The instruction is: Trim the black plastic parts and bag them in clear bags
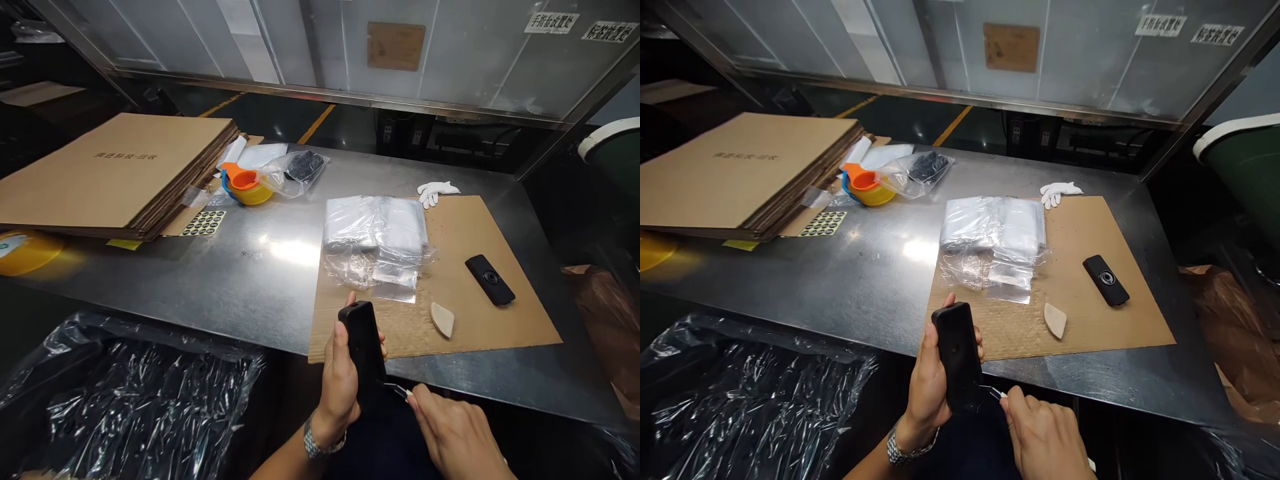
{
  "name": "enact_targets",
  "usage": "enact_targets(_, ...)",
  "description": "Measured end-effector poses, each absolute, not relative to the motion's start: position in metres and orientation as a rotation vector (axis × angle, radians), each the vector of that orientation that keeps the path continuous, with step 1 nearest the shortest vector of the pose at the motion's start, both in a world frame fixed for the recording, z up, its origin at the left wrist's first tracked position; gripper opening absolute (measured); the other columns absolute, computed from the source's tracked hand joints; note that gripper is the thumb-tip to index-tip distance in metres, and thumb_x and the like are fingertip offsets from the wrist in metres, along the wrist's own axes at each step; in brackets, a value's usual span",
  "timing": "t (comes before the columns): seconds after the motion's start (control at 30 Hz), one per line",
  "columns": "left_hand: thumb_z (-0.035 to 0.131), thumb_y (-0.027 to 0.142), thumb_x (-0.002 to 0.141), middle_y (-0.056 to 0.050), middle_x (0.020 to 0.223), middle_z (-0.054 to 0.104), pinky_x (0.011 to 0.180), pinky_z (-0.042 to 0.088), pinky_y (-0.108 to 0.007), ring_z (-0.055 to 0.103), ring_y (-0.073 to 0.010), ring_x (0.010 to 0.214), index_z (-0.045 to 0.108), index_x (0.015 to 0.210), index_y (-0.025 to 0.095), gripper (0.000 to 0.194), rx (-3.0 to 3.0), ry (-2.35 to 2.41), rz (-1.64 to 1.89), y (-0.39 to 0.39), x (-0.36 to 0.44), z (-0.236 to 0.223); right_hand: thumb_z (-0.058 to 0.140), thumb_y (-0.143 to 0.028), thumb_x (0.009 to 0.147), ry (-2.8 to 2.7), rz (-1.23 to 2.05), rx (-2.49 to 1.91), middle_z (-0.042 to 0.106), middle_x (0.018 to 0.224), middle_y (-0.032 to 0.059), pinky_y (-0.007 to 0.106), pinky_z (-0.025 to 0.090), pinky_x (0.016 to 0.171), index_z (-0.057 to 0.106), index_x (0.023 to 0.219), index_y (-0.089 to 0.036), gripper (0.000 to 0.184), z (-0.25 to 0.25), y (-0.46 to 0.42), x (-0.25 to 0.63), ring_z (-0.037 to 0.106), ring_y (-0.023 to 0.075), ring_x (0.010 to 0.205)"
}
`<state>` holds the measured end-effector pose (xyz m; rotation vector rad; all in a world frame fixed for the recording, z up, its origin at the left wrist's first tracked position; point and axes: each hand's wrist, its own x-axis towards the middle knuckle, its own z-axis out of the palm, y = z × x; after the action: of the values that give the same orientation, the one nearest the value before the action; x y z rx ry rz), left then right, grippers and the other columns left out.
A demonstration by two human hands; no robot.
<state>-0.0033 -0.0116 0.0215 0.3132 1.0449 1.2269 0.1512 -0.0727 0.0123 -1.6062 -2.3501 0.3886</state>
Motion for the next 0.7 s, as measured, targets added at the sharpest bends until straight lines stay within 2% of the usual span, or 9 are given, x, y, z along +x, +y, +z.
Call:
enact_targets(0.07,0.045,0.059,0.08,-0.004,0.071,0.062,0.048,0.048,-0.024,0.056,-0.0148,0.055,0.03,0.137,0.027,0.067,0.323,1.047,1.257,-0.013,-0.002,0.021,0.022,-0.035,0.098,-2.227,0.76,-1.667,0.044,0.044,-0.0062,0.021,0.022,0.039,0.045,0.067,-0.02,0.041,0.008,-0.072,0.153,0.041,0.0082,0.034)
enact_targets(0.2,0.044,0.058,0.081,-0.004,0.071,0.061,0.05,0.048,-0.026,0.056,-0.015,0.055,0.028,0.138,0.027,0.067,0.33,0.947,1.285,-0.011,-0.002,0.021,0.021,-0.049,0.095,-1.665,1.937,-1.434,0.041,0.044,-0.0068,0.017,0.028,0.04,0.052,0.075,-0.018,0.048,0.0,-0.073,0.152,0.035,0.0064,0.035)
enact_targets(0.23,0.042,0.057,0.082,-0.003,0.071,0.061,0.051,0.048,-0.026,0.056,-0.0147,0.055,0.027,0.138,0.027,0.065,0.323,0.917,1.277,-0.01,-0.003,0.021,0.024,-0.052,0.094,-1.54,2.127,-1.313,0.04,0.044,-0.0071,0.016,0.027,0.038,0.053,0.076,-0.017,0.049,-0.001,-0.073,0.152,0.032,0.0053,0.035)
enact_targets(0.3,0.039,0.054,0.085,-0.003,0.07,0.06,0.052,0.047,-0.025,0.056,-0.0133,0.054,0.026,0.138,0.028,0.06,0.289,0.866,1.236,-0.006,-0.003,0.021,0.03,-0.055,0.091,-1.401,2.268,-1.141,0.039,0.046,-0.0069,0.015,0.024,0.038,0.055,0.076,-0.015,0.05,-0.002,-0.075,0.152,0.03,0.0042,0.036)
enact_targets(0.4,0.037,0.052,0.087,-0.002,0.069,0.059,0.051,0.045,-0.022,0.055,-0.0117,0.053,0.029,0.136,0.031,0.054,0.175,0.812,1.099,-0.002,-0.003,0.016,0.036,-0.059,0.088,-1.414,2.007,-1.149,0.04,0.052,-0.006,0.017,0.03,0.042,0.054,0.081,-0.016,0.047,0.005,-0.074,0.156,0.035,0.0062,0.043)
enact_targets(0.5,0.038,0.052,0.087,-0.002,0.067,0.059,0.047,0.043,-0.02,0.054,-0.0116,0.05,0.042,0.129,0.025,0.05,0.007,0.762,0.909,-0.001,0.0,0.009,0.045,-0.046,0.089,-1.681,1.359,-1.346,0.047,0.062,-0.0031,0.021,0.037,0.053,0.053,0.081,-0.018,0.03,0.018,-0.066,0.157,0.044,0.0099,0.055)
enact_targets(0.6,0.041,0.053,0.085,-0.004,0.066,0.06,0.045,0.042,-0.021,0.054,-0.012,0.049,0.059,0.106,0.015,0.047,-0.106,0.726,0.755,-0.004,0.006,0.002,0.045,-0.031,0.092,-1.96,0.861,-1.337,0.053,0.062,-0.002,0.022,0.036,0.055,0.053,0.073,-0.019,0.024,0.025,-0.057,0.15,0.049,0.0103,0.056)
enact_targets(0.7,0.044,0.055,0.083,-0.007,0.065,0.062,0.046,0.042,-0.022,0.055,-0.0135,0.05,0.064,0.082,0.011,0.048,-0.108,0.752,0.672,-0.008,0.012,-0.001,0.042,-0.037,0.093,-2.136,0.673,-1.304,0.054,0.058,-0.0021,0.022,0.033,0.05,0.052,0.068,-0.019,0.033,0.023,-0.053,0.141,0.049,0.0104,0.05)
